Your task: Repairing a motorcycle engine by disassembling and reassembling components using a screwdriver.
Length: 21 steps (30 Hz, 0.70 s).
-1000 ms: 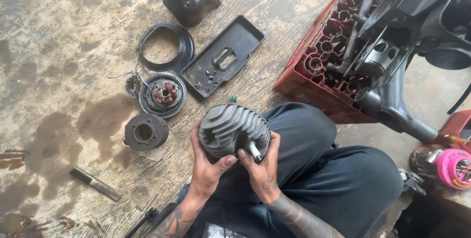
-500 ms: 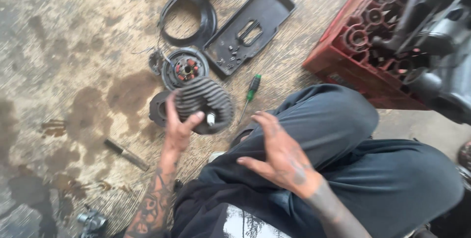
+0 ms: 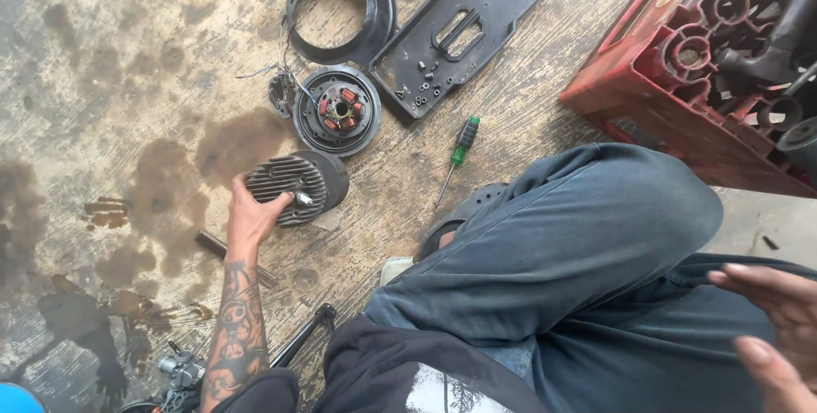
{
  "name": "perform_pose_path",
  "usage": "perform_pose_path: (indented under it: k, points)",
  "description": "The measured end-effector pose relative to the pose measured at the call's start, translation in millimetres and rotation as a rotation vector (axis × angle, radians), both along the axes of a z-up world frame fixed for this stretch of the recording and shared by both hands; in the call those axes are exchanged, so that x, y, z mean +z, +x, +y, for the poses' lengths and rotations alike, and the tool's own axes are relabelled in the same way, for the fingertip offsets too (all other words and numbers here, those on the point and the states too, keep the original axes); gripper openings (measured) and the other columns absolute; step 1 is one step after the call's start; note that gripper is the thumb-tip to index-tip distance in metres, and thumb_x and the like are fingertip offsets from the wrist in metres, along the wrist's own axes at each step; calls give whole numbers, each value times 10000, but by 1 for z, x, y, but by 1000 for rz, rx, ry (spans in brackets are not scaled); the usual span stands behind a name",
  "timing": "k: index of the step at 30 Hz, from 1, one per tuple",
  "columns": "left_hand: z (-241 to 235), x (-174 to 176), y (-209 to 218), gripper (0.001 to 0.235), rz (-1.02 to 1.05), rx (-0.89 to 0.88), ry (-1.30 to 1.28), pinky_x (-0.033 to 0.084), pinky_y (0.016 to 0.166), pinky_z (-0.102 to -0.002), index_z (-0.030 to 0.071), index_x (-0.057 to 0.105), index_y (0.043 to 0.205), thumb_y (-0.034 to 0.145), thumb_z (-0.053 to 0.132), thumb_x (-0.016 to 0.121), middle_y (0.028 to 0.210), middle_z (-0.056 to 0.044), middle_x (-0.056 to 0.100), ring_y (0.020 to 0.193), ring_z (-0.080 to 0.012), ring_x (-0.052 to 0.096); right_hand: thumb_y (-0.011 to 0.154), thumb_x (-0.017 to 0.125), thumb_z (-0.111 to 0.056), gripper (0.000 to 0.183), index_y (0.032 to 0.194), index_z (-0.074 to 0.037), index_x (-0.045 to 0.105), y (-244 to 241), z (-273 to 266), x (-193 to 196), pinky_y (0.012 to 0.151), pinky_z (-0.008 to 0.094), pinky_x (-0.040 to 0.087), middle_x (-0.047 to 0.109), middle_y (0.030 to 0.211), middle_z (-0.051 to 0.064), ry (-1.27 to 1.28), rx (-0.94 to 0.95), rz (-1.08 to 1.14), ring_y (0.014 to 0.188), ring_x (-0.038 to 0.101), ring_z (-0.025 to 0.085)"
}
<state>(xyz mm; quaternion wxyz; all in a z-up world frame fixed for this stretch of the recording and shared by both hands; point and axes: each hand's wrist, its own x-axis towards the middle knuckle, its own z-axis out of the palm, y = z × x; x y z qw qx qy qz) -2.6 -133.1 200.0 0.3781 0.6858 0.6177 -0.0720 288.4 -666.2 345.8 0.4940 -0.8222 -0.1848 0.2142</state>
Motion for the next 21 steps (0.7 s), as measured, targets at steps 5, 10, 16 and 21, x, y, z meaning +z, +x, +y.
perform_pose_path:
  k: [5, 10, 16, 21]
  points:
    - [-5, -10, 11, 910, -3, 104, -48, 461, 1088, -562, 54, 242, 1503, 811, 380, 734, 1463, -240, 479, 1270, -384, 556, 958, 355, -298, 671, 1467, 134, 416, 6, -99, -83, 1274, 462, 404, 500, 1454, 264, 23, -79, -6, 1351, 551, 391]
    - [-7, -10, 22, 882, -36, 133, -29, 550, 980, -474, 32, 262, 1488, 815, 377, 715, 1345, -194, 569, 1133, -332, 628, 1140, 333, -370, 616, 1475, 138, 427, 10, -149, -128, 1300, 455, 434, 482, 1413, 251, 77, -161, -46, 1319, 558, 393]
    - [-8, -14, 25, 969, 11, 168, -48, 473, 1070, -562, 54, 174, 1539, 806, 408, 700, 1501, -246, 436, 1258, -383, 565, 1152, 307, -269, 570, 1499, 175, 392, 2, -133, -115, 1331, 496, 408, 448, 1476, 291, 76, -176, -74, 1349, 524, 419]
    - [-10, -25, 18, 976, 18, 203, -40, 391, 1121, -625, 78, 206, 1521, 783, 473, 709, 1571, -278, 331, 1364, -446, 453, 1243, 244, -420, 644, 1500, 149, 403, 13, -179, -158, 1353, 489, 381, 464, 1467, 277, 38, -169, -59, 1339, 528, 413]
